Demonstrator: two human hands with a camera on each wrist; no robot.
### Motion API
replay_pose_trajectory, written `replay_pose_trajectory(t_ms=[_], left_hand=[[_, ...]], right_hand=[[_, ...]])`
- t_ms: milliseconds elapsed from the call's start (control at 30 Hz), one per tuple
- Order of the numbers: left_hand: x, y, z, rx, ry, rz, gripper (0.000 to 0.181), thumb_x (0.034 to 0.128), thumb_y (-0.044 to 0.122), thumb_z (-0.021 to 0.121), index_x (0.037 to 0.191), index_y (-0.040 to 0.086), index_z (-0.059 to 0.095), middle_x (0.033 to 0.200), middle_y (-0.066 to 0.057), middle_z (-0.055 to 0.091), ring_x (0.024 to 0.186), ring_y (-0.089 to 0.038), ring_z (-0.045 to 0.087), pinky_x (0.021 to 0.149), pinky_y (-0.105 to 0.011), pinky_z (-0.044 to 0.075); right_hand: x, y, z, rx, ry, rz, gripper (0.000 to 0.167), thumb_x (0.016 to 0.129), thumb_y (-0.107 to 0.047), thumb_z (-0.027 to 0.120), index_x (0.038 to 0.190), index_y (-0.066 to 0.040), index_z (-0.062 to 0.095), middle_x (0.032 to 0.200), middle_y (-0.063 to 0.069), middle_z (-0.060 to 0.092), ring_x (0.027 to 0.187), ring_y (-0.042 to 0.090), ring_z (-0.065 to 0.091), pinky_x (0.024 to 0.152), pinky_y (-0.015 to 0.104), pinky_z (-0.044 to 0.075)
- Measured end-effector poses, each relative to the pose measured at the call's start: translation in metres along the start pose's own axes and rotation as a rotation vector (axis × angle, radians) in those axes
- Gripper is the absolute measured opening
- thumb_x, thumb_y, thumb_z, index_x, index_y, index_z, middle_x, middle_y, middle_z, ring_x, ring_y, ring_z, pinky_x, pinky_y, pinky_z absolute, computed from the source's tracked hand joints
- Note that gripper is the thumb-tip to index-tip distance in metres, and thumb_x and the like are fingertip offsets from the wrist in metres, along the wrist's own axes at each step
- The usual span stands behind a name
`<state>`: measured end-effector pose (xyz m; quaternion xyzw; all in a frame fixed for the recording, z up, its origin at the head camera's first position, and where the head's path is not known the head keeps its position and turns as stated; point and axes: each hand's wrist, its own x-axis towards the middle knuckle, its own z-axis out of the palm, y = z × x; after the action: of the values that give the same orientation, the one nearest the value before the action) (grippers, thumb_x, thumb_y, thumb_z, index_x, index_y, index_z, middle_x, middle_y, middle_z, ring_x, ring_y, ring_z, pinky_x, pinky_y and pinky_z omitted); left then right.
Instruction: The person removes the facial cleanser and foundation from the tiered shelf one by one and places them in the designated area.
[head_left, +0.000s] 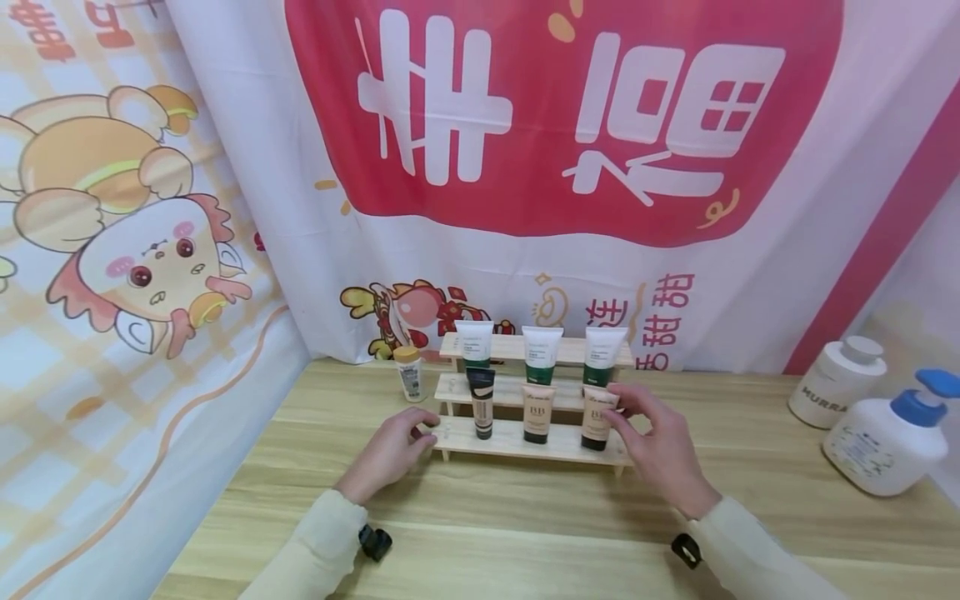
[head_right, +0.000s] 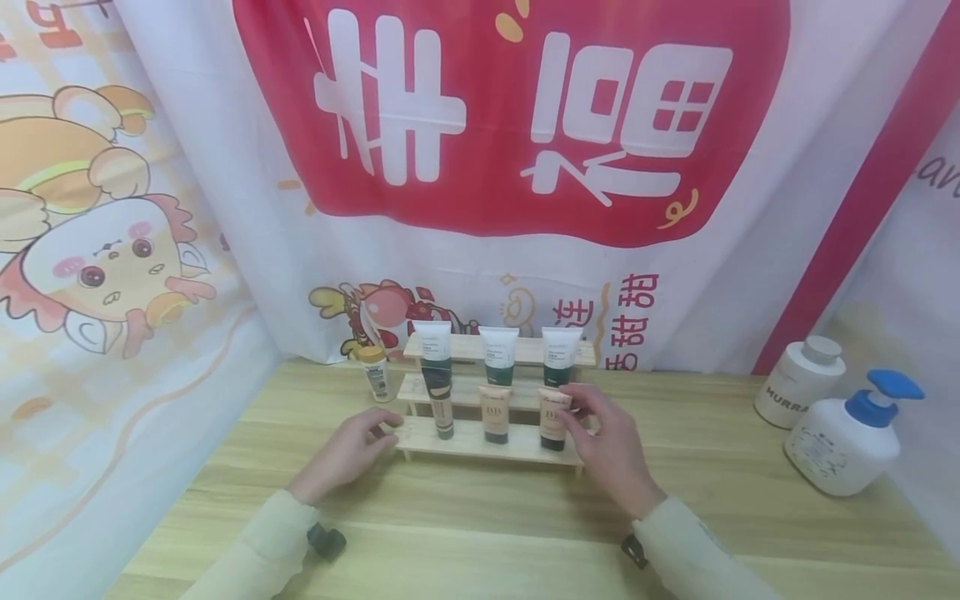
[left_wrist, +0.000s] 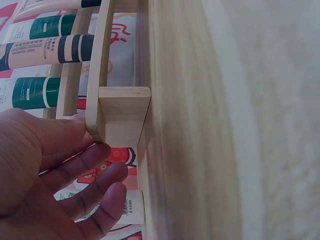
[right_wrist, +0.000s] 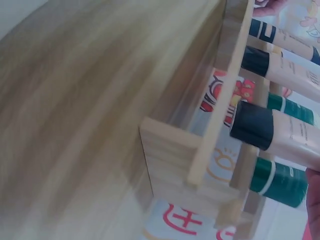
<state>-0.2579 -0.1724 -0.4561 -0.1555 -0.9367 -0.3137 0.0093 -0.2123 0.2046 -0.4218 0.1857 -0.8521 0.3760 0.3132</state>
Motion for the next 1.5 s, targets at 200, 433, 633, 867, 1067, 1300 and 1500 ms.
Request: replay_pose_trajectory(t_ms=[200, 433, 633, 867, 1067, 1300, 1500], left_hand=[[0.0, -0.002, -0.002, 0.0, -0.006, -0.014, 0.024, 0.0889, 0.013, 0.067, 0.113, 0.015, 0.064, 0.101, 0.005, 0.06, 0.081, -0.008, 0.056, 0.068, -0.028, 0.048], [0.0, -0.002, -0.003, 0.003, -0.002, -0.005, 0.024, 0.0888, 0.012, 0.067, 0.112, 0.013, 0.064, 0.101, 0.003, 0.061, 0.081, -0.009, 0.057, 0.068, -0.029, 0.048], [-0.001, -0.003, -0.004, 0.012, 0.0, -0.006, 0.023, 0.089, 0.012, 0.067, 0.112, 0.014, 0.064, 0.105, 0.001, 0.061, 0.08, -0.009, 0.056, 0.067, -0.028, 0.048], [-0.002, 0.0, -0.005, 0.016, -0.013, -0.023, 0.024, 0.0891, 0.013, 0.067, 0.113, 0.014, 0.064, 0.104, 0.002, 0.061, 0.081, -0.009, 0.056, 0.069, -0.029, 0.048], [-0.002, 0.006, -0.005, 0.007, -0.028, -0.012, 0.026, 0.0895, 0.012, 0.066, 0.115, 0.012, 0.063, 0.104, 0.001, 0.06, 0.084, -0.011, 0.057, 0.07, -0.031, 0.049], [0.0, 0.005, -0.003, 0.009, -0.024, -0.024, 0.025, 0.0896, 0.013, 0.066, 0.114, 0.014, 0.063, 0.105, 0.001, 0.061, 0.084, -0.01, 0.057, 0.071, -0.029, 0.049], [0.001, 0.004, -0.002, 0.012, -0.028, -0.028, 0.025, 0.0894, 0.014, 0.067, 0.114, 0.015, 0.063, 0.106, 0.002, 0.061, 0.085, -0.01, 0.057, 0.072, -0.029, 0.049]], right_hand=[[0.003, 0.003, -0.019, 0.009, 0.046, -0.056, 0.043, 0.078, 0.001, 0.075, 0.117, -0.012, 0.063, 0.09, -0.003, 0.066, 0.078, 0.009, 0.061, 0.064, 0.014, 0.046], [0.007, 0.018, -0.042, -0.067, 0.078, -0.052, 0.043, 0.077, 0.004, 0.075, 0.117, -0.007, 0.063, 0.087, -0.002, 0.065, 0.077, 0.004, 0.06, 0.065, 0.011, 0.044], [0.01, 0.03, -0.056, -0.091, 0.066, -0.065, 0.045, 0.076, 0.006, 0.075, 0.117, -0.006, 0.062, 0.084, -0.001, 0.064, 0.077, 0.002, 0.06, 0.066, 0.009, 0.044], [0.017, 0.044, -0.061, -0.138, -0.026, 0.041, 0.042, 0.08, 0.003, 0.073, 0.119, -0.008, 0.06, 0.085, 0.004, 0.066, 0.075, 0.016, 0.062, 0.066, 0.013, 0.046], [0.022, 0.057, -0.059, -0.158, -0.142, 0.161, 0.041, 0.084, -0.002, 0.07, 0.121, -0.01, 0.058, 0.084, 0.005, 0.064, 0.074, 0.02, 0.06, 0.062, 0.031, 0.051], [0.028, 0.079, -0.054, -0.153, -0.272, 0.289, 0.042, 0.085, -0.005, 0.068, 0.124, -0.006, 0.053, 0.093, 0.014, 0.065, 0.084, 0.031, 0.063, 0.072, 0.048, 0.051], [0.031, 0.1, -0.048, -0.107, -0.352, 0.353, 0.041, 0.085, -0.006, 0.068, 0.123, -0.004, 0.051, 0.097, 0.016, 0.064, 0.086, 0.029, 0.061, 0.071, 0.044, 0.052]])
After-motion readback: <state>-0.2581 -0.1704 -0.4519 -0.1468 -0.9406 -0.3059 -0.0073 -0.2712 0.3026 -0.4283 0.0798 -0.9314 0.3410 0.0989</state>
